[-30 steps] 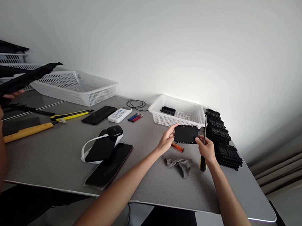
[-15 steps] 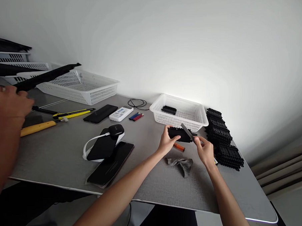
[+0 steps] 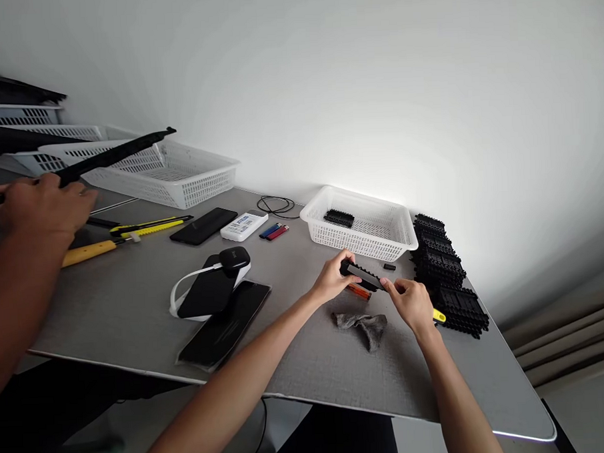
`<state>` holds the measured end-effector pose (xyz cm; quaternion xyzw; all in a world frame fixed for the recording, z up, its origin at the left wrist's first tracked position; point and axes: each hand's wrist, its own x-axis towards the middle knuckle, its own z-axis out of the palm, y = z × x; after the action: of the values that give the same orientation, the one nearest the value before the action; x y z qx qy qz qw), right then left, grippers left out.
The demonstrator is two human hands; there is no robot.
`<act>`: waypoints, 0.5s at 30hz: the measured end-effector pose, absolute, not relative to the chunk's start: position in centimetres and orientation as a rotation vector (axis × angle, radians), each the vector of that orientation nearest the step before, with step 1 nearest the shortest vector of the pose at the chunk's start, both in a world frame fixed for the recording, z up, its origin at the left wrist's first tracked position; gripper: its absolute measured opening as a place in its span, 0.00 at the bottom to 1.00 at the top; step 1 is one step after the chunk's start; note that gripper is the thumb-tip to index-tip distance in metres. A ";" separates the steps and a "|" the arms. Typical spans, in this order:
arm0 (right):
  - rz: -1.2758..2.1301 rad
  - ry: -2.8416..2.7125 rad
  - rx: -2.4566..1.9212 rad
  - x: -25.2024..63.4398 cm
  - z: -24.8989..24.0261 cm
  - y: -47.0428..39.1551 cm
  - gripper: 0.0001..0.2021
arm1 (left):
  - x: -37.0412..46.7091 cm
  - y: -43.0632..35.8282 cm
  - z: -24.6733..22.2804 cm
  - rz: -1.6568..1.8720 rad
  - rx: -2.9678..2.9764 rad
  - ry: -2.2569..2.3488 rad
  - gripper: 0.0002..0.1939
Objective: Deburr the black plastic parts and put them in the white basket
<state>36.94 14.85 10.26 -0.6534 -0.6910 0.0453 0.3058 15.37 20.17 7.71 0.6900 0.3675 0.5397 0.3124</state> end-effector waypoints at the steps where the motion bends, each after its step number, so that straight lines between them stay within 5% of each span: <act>1: 0.111 -1.834 -1.742 36.9 10.3 14.9 0.32 | 15.4 20.1 7.8 1.413 1.834 0.963 0.18; 15: 0.106 -1.873 -1.688 37.4 10.0 15.3 0.33 | 14.9 20.5 7.8 1.361 1.901 0.981 0.17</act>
<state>37.38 15.32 10.03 -0.6372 -0.7070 0.0400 0.3041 14.88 20.52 7.84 0.7155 0.3693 0.5124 0.2985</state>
